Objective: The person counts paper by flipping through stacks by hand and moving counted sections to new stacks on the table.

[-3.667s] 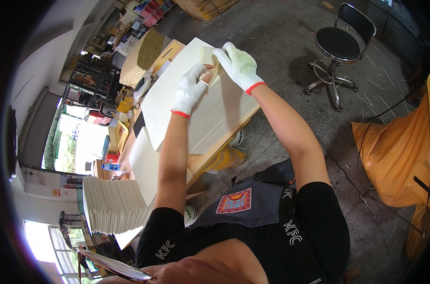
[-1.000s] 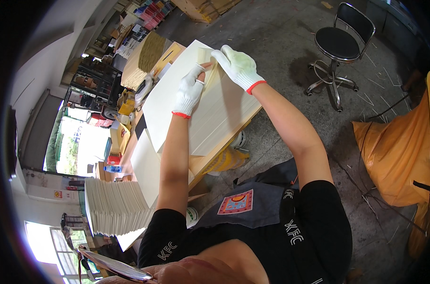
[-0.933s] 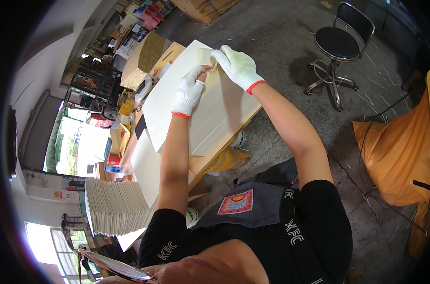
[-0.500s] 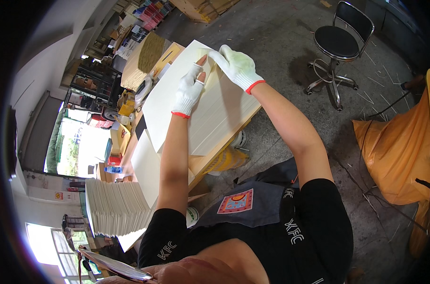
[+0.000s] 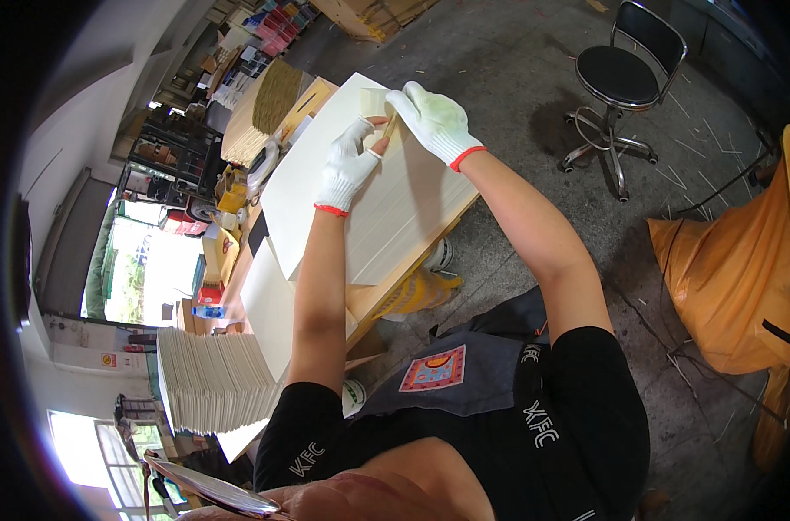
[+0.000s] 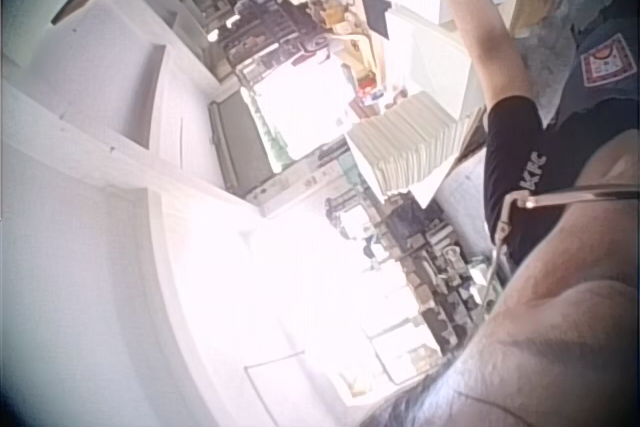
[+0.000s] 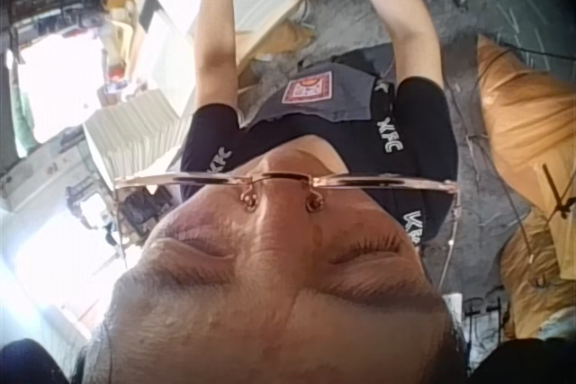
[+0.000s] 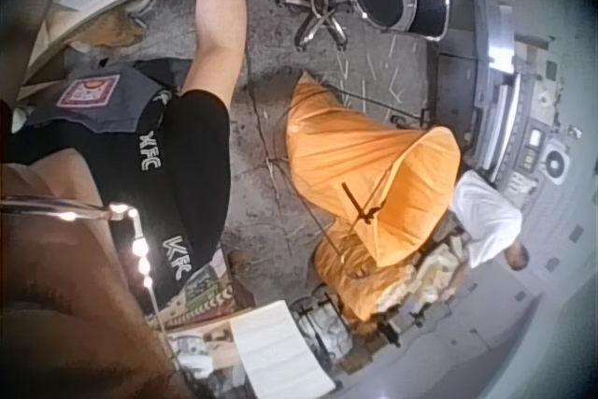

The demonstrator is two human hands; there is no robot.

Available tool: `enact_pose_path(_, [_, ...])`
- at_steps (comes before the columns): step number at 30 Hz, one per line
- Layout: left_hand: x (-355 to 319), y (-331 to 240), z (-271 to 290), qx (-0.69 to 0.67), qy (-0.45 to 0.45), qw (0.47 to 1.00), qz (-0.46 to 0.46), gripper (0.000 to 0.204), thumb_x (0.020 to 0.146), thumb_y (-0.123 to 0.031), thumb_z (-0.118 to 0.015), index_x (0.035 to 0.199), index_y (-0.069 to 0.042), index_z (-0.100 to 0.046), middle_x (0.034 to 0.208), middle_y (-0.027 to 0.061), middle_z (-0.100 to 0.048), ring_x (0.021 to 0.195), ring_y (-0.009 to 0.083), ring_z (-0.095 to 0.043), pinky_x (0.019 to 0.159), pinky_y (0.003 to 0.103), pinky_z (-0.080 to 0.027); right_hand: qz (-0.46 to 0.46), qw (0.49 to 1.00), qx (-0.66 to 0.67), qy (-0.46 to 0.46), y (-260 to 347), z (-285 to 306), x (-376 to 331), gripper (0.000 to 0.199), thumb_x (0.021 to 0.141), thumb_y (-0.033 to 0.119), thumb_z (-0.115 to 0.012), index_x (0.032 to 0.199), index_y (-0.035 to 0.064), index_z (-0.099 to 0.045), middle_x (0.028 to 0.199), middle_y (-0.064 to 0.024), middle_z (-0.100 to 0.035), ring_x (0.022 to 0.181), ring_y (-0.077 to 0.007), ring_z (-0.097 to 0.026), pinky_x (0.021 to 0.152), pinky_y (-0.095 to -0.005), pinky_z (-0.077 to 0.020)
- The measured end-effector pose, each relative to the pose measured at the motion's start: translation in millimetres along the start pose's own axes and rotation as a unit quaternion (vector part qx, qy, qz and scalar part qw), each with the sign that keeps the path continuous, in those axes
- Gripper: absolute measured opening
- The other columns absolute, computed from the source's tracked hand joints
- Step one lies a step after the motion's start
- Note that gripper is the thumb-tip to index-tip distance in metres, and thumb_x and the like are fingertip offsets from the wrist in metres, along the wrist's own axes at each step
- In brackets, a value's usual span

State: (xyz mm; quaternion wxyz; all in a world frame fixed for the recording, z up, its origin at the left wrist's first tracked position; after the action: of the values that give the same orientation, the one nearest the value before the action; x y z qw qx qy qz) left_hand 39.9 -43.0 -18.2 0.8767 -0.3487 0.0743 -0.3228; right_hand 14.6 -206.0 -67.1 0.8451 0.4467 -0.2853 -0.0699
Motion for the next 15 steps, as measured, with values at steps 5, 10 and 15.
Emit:
enact_pose_path(5, [4, 5, 2, 0.038, -0.076, 0.986, -0.146, 0.03, 0.097, -0.015, -0.056, 0.124, -0.012, -0.066, 0.114, 0.0167, -0.07, 0.103, 0.0295, -0.067, 0.089, 0.036, -0.052, 0.012, 1.0, -0.005, -0.014, -3, -2, 0, 0.053, 0.103, 0.06, -0.036, 0.1, 0.01, -0.054, 0.086, -0.021, -0.068, 0.083, -0.0434, -0.065, 0.071, -0.0523, -0.0478])
enact_pose_path(10, [7, 12, 1, 0.059, -0.027, 0.996, -0.064, 0.029, 0.093, -0.017, -0.064, 0.121, -0.011, -0.067, 0.116, 0.0161, -0.07, 0.105, 0.0309, -0.067, 0.091, 0.037, -0.052, 0.023, 1.0, -0.011, -0.018, -4, -5, 2, 0.052, 0.103, 0.059, -0.036, 0.099, 0.0097, -0.054, 0.085, -0.021, -0.067, 0.082, -0.0432, -0.065, 0.071, -0.0523, -0.0476])
enact_pose_path(15, [7, 11, 1, 0.083, -0.049, 0.991, -0.095, 0.033, 0.088, -0.021, -0.074, 0.119, -0.011, -0.068, 0.114, 0.0153, -0.07, 0.101, 0.0292, -0.068, 0.088, 0.037, -0.052, 0.005, 1.0, -0.021, -0.002, -3, -3, 2, 0.052, 0.103, 0.058, -0.037, 0.099, 0.0095, -0.053, 0.083, -0.0208, -0.066, 0.081, -0.0428, -0.065, 0.07, -0.052, -0.0472])
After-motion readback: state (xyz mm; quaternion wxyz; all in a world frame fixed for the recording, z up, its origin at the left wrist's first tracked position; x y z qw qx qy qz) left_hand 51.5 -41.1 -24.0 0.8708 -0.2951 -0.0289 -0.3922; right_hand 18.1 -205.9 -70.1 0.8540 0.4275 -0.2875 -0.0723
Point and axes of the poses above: each hand's wrist, its own x-axis towards the middle knuckle, its own z-axis out of the back of the hand, y = z × x, the point moved 6 cm from there along x, towards the middle knuckle
